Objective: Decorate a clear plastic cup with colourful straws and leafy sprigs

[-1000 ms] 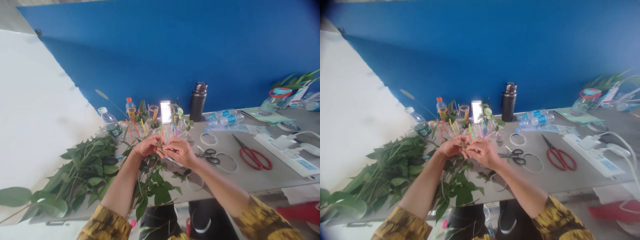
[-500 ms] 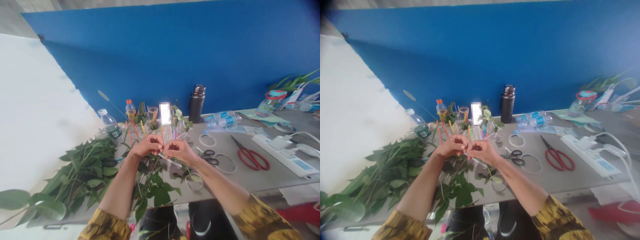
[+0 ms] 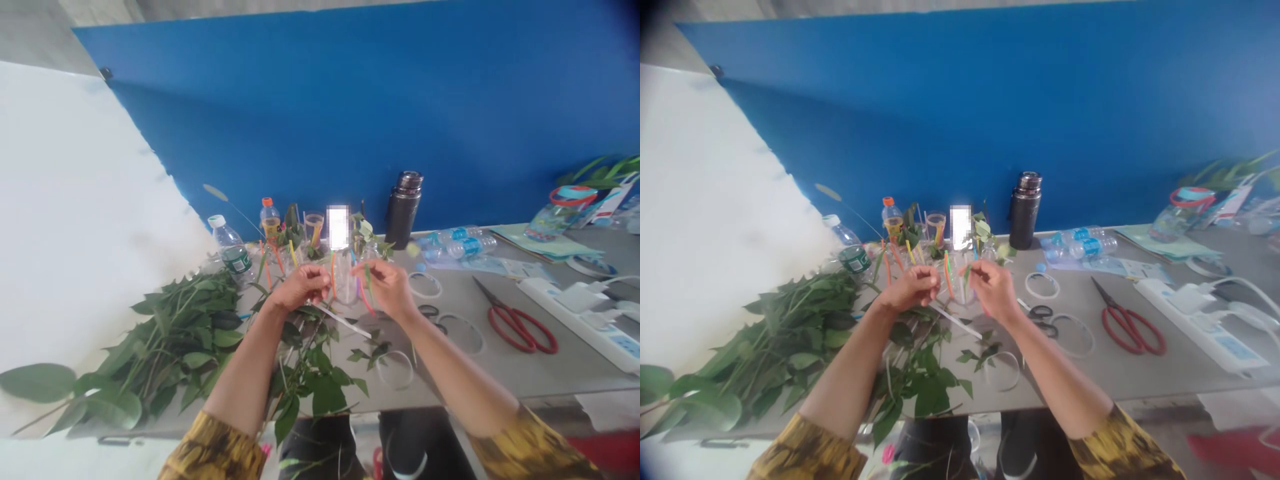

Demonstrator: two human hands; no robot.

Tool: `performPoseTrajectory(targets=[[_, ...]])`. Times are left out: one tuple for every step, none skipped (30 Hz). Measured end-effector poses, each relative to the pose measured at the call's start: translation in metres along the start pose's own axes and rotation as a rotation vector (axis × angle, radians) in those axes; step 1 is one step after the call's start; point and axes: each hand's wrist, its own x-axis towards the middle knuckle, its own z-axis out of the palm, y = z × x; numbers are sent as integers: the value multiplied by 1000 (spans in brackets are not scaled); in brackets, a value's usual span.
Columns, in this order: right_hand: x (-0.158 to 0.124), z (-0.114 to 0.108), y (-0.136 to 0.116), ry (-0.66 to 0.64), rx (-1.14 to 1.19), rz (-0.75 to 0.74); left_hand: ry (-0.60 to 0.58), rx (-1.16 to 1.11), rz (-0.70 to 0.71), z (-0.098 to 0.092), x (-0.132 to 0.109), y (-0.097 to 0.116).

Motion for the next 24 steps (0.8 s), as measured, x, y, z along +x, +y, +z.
performPoseTrajectory(targets=[[6, -5, -4, 7, -31, 7, 80, -54, 56, -1, 1, 0], [12, -9, -8, -7, -66, -3, 164, -109, 115, -1, 3, -1], [18, -12, -12, -35, -106, -17, 235, -154, 163, -2, 5, -2], [23, -13, -16, -55, -148, -36, 287, -184, 192, -2, 8, -4], [28, -14, -19, -68, -185, -53, 323, -197, 202, -2, 10, -6], [32, -14, -22, -76, -217, -67, 349, -202, 200, -2, 13, -9], [36, -13, -24, -79, -243, -79, 370, -204, 192, -2, 15, -12], [39, -12, -25, -81, -263, -86, 390, -209, 183, -2, 17, -15], [42, -11, -25, -87, -280, -89, 408, -215, 176, -2, 19, -17], [44, -10, -24, -94, -294, -91, 424, -221, 172, -2, 20, -19], [45, -10, -23, -103, -307, -91, 434, -222, 167, -1, 20, -20], [47, -9, -22, -110, -319, -90, 439, -221, 162, -1, 21, -21], [47, -9, -21, -113, -328, -89, 438, -218, 157, 0, 21, -21], [47, -8, -20, -116, -336, -88, 436, -217, 156, 1, 20, -21], [47, -8, -20, -117, -344, -86, 431, -217, 158, 1, 20, -20], [47, -7, -20, -116, -353, -84, 428, -218, 159, 2, 20, -20], [47, -6, -20, -116, -364, -81, 428, -219, 158, 2, 20, -20], [46, -5, -21, -116, -376, -77, 431, -220, 156, 2, 20, -20], [46, -4, -21, -117, -389, -73, 437, -222, 153, 2, 20, -20], [46, -3, -22, -118, -403, -68, 442, -223, 151, 1, 20, -20], [46, -2, -21, -121, -415, -63, 446, -224, 150, 1, 20, -20], [46, -2, -21, -122, -427, -58, 447, -226, 152, 1, 21, -21], [46, -1, -21, -123, -436, -55, 445, -228, 154, 1, 21, -21], [46, -1, -20, -124, -441, -55, 444, -230, 155, 1, 21, -21]])
